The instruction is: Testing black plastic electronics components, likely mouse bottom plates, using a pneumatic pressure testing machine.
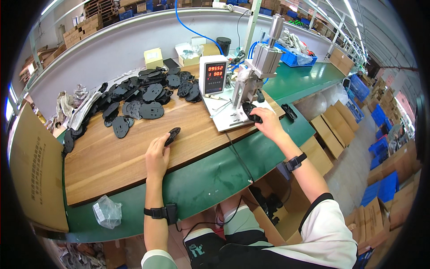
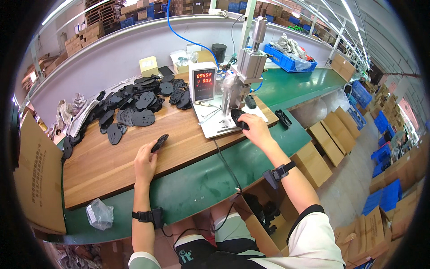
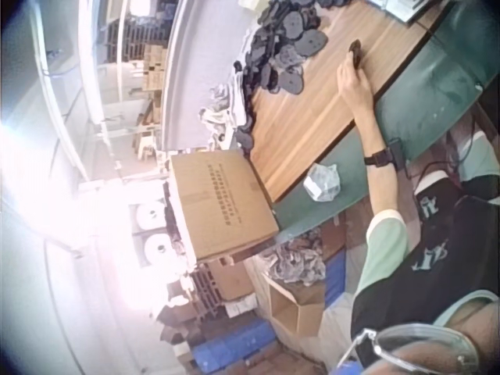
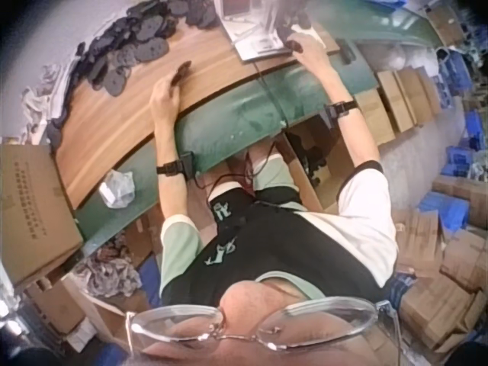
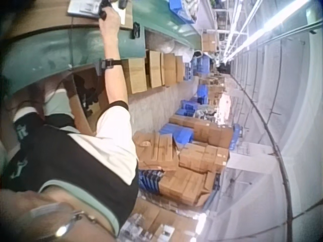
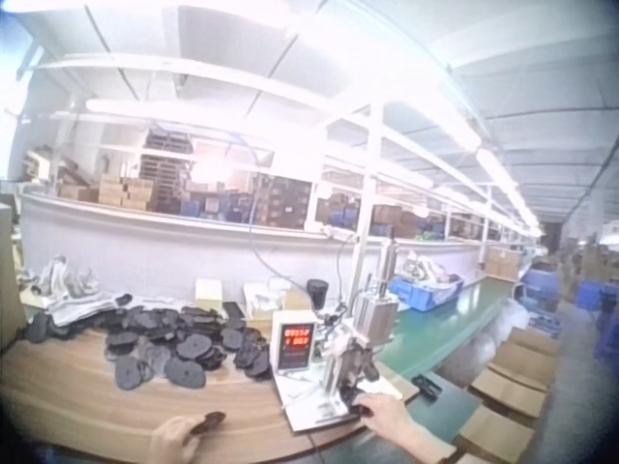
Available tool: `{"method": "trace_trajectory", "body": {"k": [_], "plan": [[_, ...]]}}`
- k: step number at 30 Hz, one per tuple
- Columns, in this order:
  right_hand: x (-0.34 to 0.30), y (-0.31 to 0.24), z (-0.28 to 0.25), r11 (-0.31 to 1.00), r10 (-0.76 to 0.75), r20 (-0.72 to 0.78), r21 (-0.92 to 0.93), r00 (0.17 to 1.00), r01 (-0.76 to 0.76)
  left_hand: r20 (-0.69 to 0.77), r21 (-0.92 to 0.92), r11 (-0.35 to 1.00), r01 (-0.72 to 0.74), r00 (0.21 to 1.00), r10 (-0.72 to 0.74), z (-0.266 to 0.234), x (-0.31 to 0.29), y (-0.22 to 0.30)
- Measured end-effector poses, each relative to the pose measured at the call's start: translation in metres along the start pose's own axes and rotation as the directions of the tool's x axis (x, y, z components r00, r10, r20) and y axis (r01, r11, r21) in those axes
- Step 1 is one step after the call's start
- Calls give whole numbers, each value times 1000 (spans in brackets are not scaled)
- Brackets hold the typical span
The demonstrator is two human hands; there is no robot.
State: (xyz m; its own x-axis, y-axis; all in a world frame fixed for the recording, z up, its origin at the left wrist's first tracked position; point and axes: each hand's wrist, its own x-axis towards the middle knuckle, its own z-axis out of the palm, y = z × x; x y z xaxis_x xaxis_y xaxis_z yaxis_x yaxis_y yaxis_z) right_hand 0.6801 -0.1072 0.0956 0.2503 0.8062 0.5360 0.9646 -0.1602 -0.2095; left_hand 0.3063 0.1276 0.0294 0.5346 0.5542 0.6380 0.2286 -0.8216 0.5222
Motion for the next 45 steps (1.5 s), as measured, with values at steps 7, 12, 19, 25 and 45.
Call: {"method": "trace_trajectory", "body": {"k": [7,12,19,25,45], "plan": [[9,8,0,998,-17,100,59,995,11,14,-8,1000,-8,1000,8,2,-1,0],[7,6,4,1000,17,111,19,994,-19,-23,13,999,-46,999,46,5,-1,-6],[12,3,3,998,56,148,-20,987,-54,-15,21,1000,13,1000,-13,7,-2,-8],[5,7,6,998,48,83,26,995,-50,-55,24,999,32,998,-31,13,2,-6],[-17,9,46,998,61,-304,51,951,-48,128,-18,999,-28,991,30,27,-2,27]]}}
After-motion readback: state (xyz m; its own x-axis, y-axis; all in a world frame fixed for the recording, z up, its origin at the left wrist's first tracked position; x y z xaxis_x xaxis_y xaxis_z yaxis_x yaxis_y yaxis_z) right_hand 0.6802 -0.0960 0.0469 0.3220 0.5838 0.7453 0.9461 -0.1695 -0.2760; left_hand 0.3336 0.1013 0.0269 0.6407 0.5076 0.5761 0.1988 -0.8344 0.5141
